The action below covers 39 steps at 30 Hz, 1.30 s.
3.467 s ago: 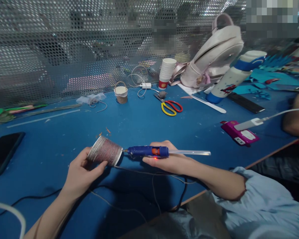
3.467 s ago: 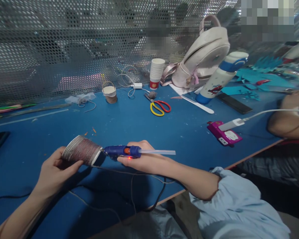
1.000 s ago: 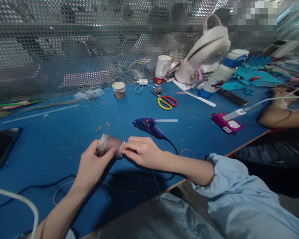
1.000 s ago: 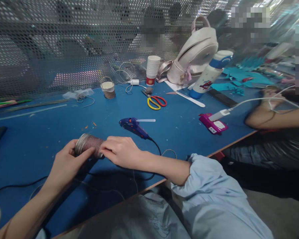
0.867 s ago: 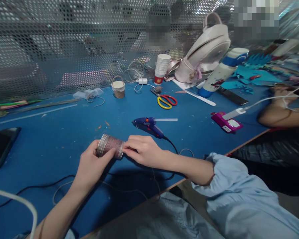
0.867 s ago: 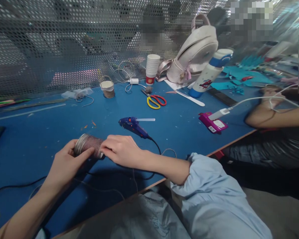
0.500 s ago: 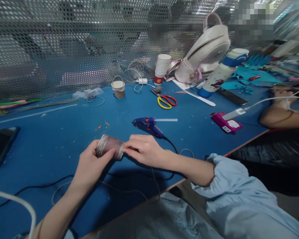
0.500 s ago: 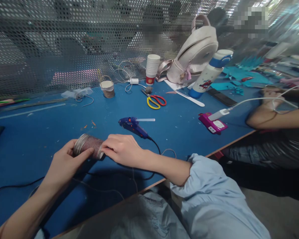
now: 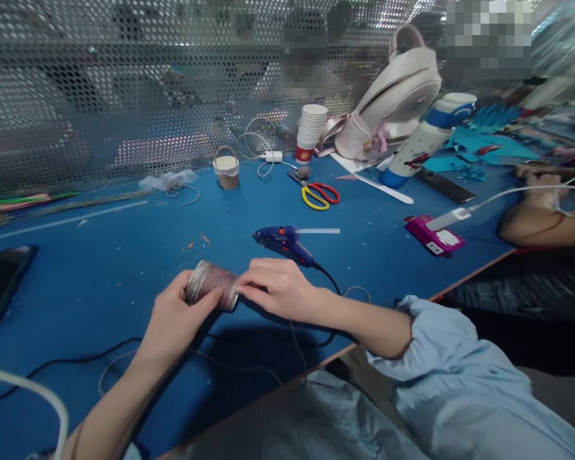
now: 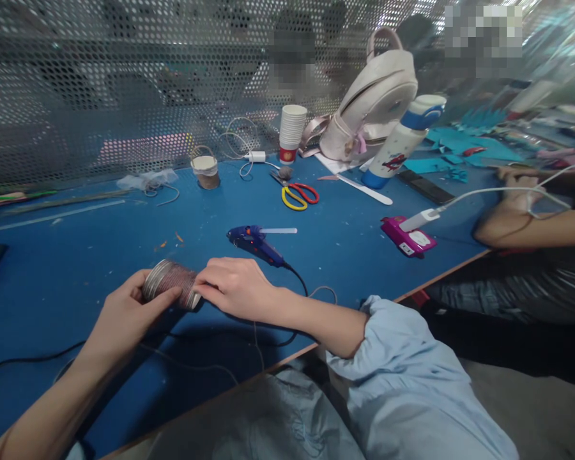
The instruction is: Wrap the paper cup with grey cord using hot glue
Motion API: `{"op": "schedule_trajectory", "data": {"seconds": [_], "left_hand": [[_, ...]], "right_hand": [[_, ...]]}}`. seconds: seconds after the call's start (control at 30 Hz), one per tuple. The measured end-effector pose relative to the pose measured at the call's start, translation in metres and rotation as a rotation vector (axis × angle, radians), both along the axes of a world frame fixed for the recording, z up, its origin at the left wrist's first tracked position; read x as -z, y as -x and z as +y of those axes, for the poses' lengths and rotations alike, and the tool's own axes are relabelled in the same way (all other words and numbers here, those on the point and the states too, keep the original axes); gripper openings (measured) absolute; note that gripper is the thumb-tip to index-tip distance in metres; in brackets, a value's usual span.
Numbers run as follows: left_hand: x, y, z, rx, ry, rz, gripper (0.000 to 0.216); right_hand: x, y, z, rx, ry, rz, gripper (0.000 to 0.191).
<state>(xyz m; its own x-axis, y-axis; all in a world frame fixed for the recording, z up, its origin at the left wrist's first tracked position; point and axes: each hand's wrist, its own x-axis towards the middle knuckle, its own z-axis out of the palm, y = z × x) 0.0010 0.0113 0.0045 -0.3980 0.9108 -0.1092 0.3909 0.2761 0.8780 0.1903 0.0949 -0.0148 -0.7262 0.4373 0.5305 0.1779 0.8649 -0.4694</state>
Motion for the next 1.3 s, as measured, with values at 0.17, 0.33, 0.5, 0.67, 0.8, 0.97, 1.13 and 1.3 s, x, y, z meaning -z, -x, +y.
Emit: {"op": "schedule_trajectory", "data": {"seconds": [0.17,0.33,0.5,0.67,0.8,0.97,1.13,1.3], "left_hand": [[0.0044,0.0004,0.0003,0.009,0.007,-0.012,0.030],[0.0041,0.0006,-0.0001,0.002,0.017,-0.055,0.031],[0.0023,0.0004,-0.0013,0.000,0.023,-0.058,0.030],[0.0040,0.0019,-0.0022,0.010,0.014,-0.076,0.030],[0.0050,0.0028,-0.0020,0.028,-0.004,-0.086,0.031],[0.0065,0.0037,-0.0003,0.022,-0.007,-0.112,0.033],[0.0063,0.0047,0.0004,0.033,-0.019,-0.115,0.034],[0.0036,0.0024,0.0006,0.024,-0.032,-0.111,0.034]], "right_hand": [[0.0005,0.0013,-0.0006,0.004,-0.030,-0.018,0.025],[0.0007,-0.0005,0.0014,0.015,-0.015,-0.007,0.024],[0.0006,-0.0015,0.0026,0.006,-0.022,0.024,0.023],[-0.0005,-0.0028,0.0030,0.008,-0.016,0.011,0.022],[-0.0006,-0.0039,0.0042,0.026,-0.020,0.010,0.022],[-0.0002,-0.0047,0.0060,0.048,-0.003,-0.005,0.022],[-0.0003,-0.0054,0.0066,0.053,0.010,-0.001,0.019],[-0.0005,-0.0050,0.0062,0.042,0.005,0.033,0.019]]}}
